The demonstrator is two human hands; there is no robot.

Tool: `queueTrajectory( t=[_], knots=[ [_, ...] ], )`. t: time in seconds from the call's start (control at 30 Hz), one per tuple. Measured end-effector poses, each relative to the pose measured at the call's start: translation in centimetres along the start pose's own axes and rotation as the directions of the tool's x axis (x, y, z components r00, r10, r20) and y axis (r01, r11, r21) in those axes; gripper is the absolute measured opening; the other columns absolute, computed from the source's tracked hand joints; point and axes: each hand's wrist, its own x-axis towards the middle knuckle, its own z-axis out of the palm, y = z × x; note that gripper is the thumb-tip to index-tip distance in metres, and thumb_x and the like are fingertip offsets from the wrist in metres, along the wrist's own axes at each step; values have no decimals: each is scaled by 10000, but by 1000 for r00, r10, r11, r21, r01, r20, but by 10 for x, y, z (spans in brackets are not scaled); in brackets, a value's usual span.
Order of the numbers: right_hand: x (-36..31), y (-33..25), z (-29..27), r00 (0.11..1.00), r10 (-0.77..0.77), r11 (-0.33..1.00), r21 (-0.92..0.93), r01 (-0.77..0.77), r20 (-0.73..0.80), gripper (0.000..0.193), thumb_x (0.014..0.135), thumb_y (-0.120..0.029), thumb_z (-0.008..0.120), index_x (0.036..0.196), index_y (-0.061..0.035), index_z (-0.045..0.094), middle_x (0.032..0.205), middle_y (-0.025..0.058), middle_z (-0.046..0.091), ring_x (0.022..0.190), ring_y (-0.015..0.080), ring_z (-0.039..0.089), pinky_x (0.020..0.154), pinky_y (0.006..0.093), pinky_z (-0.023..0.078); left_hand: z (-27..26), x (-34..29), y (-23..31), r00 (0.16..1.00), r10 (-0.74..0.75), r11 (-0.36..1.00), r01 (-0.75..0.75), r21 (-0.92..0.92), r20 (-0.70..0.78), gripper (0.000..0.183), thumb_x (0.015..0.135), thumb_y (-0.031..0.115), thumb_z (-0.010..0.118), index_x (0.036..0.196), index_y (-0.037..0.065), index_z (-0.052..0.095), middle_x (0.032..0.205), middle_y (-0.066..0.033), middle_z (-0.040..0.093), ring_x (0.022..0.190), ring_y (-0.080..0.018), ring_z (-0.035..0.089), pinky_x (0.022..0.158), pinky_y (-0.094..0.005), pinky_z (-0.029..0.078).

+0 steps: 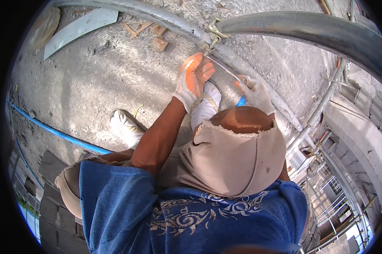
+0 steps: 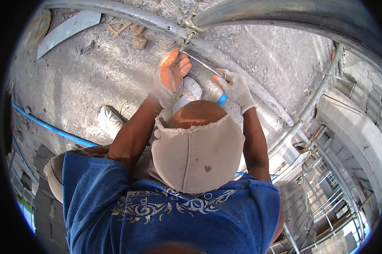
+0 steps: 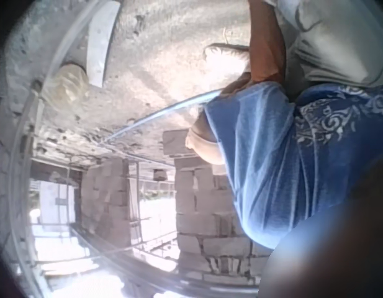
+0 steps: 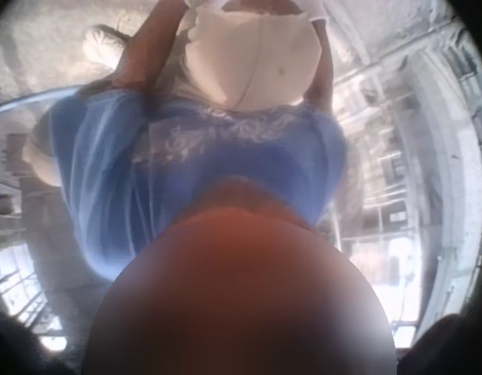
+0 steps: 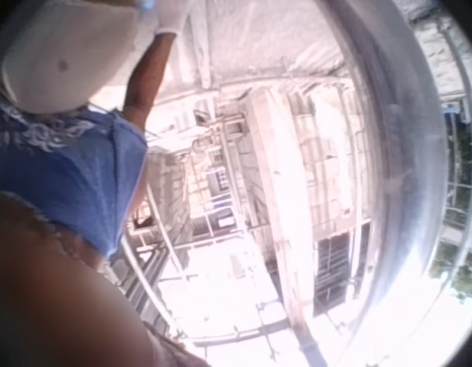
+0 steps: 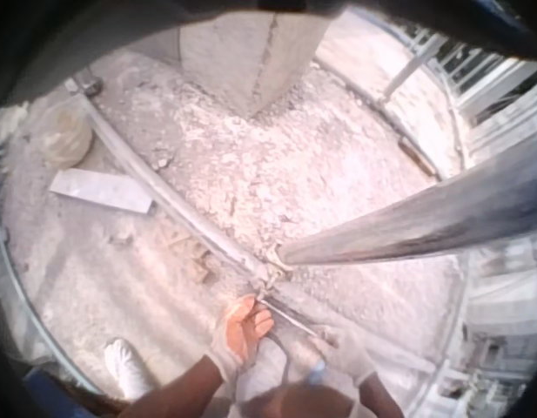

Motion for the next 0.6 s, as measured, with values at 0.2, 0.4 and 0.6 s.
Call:
queueTrajectory(
  t=[0.2,0.4,0.6],
  knots=[
    [-2,-6,7,999,6,994,112,-11,49,341,975,-229,735,1212,16,722,705,-56,548,621,31,457,543,250,376,-10,2,0,998,-65,992,65,-104,8,251,993,193,691,1137,45,548,969,-80,608,848,-203,626,771,-367,589],
    [-4,-1,16,998,63,969,238,-64,10,320,996,-219,707,1218,11,721,736,-61,576,616,17,472,526,234,374,-6,2,-1,1000,11,1000,-10,24,-28,397,985,192,703,1289,4,530,1083,-131,627,917,-249,654,831,-411,593],
    [0,4,19,995,51,957,290,-23,-89,297,1004,-207,687,1201,12,723,727,-59,585,595,17,487,523,221,393,6,1,-2,997,13,999,-16,-38,-70,395,974,146,711,1296,-16,550,1188,-176,629,1002,-293,675,912,-448,587]
  ],
)
